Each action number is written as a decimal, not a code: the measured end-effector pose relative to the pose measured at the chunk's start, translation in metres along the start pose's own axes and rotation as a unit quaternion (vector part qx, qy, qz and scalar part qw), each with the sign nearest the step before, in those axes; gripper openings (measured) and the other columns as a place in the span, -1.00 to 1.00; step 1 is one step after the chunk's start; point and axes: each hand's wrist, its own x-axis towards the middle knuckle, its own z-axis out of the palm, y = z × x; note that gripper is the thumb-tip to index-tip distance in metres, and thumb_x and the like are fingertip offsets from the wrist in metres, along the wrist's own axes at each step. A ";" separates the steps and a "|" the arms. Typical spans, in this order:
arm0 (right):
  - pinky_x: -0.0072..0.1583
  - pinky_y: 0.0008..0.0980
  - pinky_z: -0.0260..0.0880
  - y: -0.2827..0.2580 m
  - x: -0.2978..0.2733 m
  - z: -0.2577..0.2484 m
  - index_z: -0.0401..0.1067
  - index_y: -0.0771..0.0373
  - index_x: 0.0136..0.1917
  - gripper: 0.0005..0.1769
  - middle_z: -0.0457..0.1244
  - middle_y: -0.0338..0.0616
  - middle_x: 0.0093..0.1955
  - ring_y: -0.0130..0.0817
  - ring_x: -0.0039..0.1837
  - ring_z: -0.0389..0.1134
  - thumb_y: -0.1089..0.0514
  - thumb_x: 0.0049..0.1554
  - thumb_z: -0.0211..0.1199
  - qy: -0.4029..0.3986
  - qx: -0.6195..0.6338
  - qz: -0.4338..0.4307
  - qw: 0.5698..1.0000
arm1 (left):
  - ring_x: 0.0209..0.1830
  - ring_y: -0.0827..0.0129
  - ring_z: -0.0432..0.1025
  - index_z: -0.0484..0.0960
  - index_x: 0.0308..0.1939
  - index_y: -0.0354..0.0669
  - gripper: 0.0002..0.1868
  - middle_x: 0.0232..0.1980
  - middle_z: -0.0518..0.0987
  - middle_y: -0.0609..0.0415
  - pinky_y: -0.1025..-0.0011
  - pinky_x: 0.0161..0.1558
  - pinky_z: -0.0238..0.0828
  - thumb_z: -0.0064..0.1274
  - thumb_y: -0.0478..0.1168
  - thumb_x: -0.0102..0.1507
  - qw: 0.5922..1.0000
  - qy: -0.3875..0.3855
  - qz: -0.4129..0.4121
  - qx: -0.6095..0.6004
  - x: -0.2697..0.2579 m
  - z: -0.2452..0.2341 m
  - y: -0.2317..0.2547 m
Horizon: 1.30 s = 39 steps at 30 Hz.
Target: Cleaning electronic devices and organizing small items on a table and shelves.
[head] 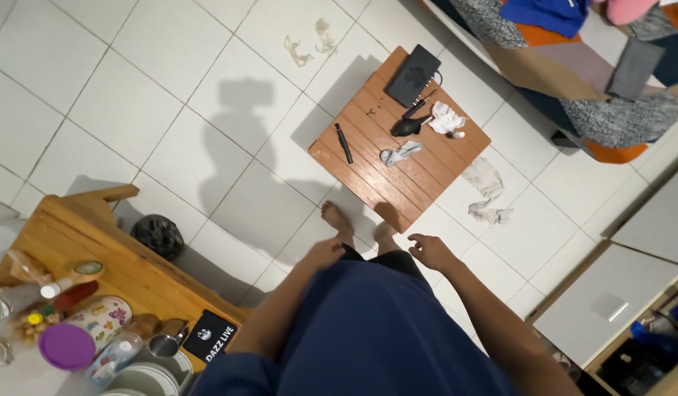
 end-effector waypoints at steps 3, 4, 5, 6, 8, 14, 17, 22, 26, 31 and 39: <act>0.16 -0.13 0.45 -0.006 0.039 0.002 0.44 0.10 0.28 -0.51 0.44 0.05 0.00 0.00 0.09 0.46 -0.05 0.11 0.25 0.018 -0.052 -0.099 0.994 | 0.14 -0.03 0.47 0.64 0.05 -0.15 -0.48 0.09 0.61 -0.16 0.15 0.17 0.39 0.09 0.17 0.25 0.996 -0.091 0.005 0.013 -0.015 0.030 -0.014; 0.16 -0.13 0.45 -0.014 0.054 0.001 0.44 0.10 0.28 -0.51 0.44 0.05 0.00 0.00 0.09 0.46 -0.05 0.11 0.25 0.014 -0.053 -0.103 0.993 | 0.14 -0.03 0.47 0.64 0.05 -0.15 -0.48 0.09 0.61 -0.16 0.15 0.17 0.39 0.09 0.17 0.25 0.996 -0.089 0.001 0.011 -0.023 0.040 -0.019; 0.15 -0.07 0.43 -0.021 0.072 0.000 0.46 0.09 0.28 -0.56 0.41 0.11 0.03 0.08 0.09 0.42 -0.04 0.16 0.20 0.028 -0.067 -0.124 0.990 | 0.20 -0.07 0.42 0.59 0.13 -0.17 -0.45 0.15 0.57 -0.21 0.14 0.22 0.33 0.09 0.16 0.26 0.997 -0.071 0.011 0.012 -0.029 0.049 -0.024; 0.15 -0.01 0.40 -0.029 0.090 0.000 0.48 0.07 0.28 -0.60 0.39 0.17 0.05 0.16 0.10 0.39 -0.03 0.21 0.16 0.042 -0.080 -0.145 0.985 | 0.26 -0.10 0.36 0.54 0.21 -0.19 -0.40 0.21 0.52 -0.25 0.13 0.27 0.28 0.10 0.15 0.26 0.998 -0.054 0.021 0.014 -0.034 0.058 -0.029; 0.15 -0.03 0.41 -0.040 0.135 0.000 0.45 0.08 0.31 -0.55 0.39 0.17 0.04 0.14 0.09 0.41 -0.05 0.18 0.19 0.046 -0.095 -0.163 0.981 | 0.27 -0.09 0.36 0.54 0.22 -0.18 -0.41 0.23 0.51 -0.24 0.14 0.29 0.28 0.07 0.15 0.27 0.998 -0.060 -0.008 0.001 -0.050 0.060 -0.023; 0.15 -0.02 0.42 -0.083 0.261 0.024 0.44 -0.06 0.34 -0.55 0.39 0.10 0.11 0.09 0.12 0.41 -0.05 0.18 0.18 0.084 -0.069 -0.187 0.976 | 0.38 -0.09 0.26 0.51 0.28 -0.14 -0.42 0.36 0.41 -0.22 0.14 0.38 0.18 0.06 0.11 0.29 0.994 -0.050 -0.094 -0.024 -0.080 0.090 -0.036; 0.18 -0.03 0.40 -0.128 0.283 0.016 0.38 -0.17 0.39 -0.51 0.32 0.06 0.23 0.05 0.17 0.39 -0.01 0.17 0.16 0.049 -0.078 -0.108 0.990 | 0.45 -0.05 0.22 0.50 0.30 -0.14 -0.44 0.42 0.37 -0.18 0.16 0.42 0.14 0.04 0.09 0.33 0.986 -0.038 -0.148 -0.060 -0.091 0.102 -0.041; 0.26 -0.07 0.36 -0.156 0.306 0.020 0.27 -0.29 0.45 -0.41 0.06 -0.06 0.52 0.03 0.30 0.29 0.08 0.16 0.11 0.056 -0.081 -0.029 0.995 | 0.43 0.02 0.27 0.53 0.25 -0.12 -0.49 0.39 0.43 -0.10 0.19 0.39 0.17 0.07 0.04 0.29 0.973 -0.005 -0.214 -0.092 -0.106 0.107 -0.055; 0.27 -0.09 0.37 -0.124 0.350 0.051 0.28 -0.20 0.42 -0.46 0.03 -0.07 0.54 0.05 0.32 0.27 0.12 0.19 0.12 0.118 -0.072 -0.039 0.990 | 0.28 0.04 0.43 0.58 0.18 -0.12 -0.54 0.25 0.56 -0.08 0.24 0.29 0.35 0.06 0.02 0.28 0.962 0.028 -0.238 -0.131 -0.094 0.094 -0.059; 0.20 -0.09 0.43 -0.091 0.352 0.062 0.50 -0.07 0.18 -0.74 0.23 0.06 0.33 0.05 0.18 0.38 0.17 0.25 0.15 0.190 -0.027 -0.068 0.979 | 0.12 0.04 0.54 0.63 0.09 -0.12 -0.62 0.05 0.66 -0.11 0.23 0.14 0.47 0.03 0.01 0.31 0.964 0.031 -0.217 -0.150 -0.038 0.079 -0.081; -0.14 -0.30 0.39 -0.110 0.199 0.008 0.56 0.18 -0.01 -0.80 0.34 -0.05 -0.15 -0.23 -0.21 0.38 0.28 0.05 0.35 0.192 0.234 -0.182 0.936 | 0.13 0.31 0.46 0.38 0.35 -0.09 -0.51 0.08 0.60 0.05 0.29 0.05 0.37 -0.08 0.02 0.40 0.876 0.168 -0.140 -0.431 0.108 -0.069 0.035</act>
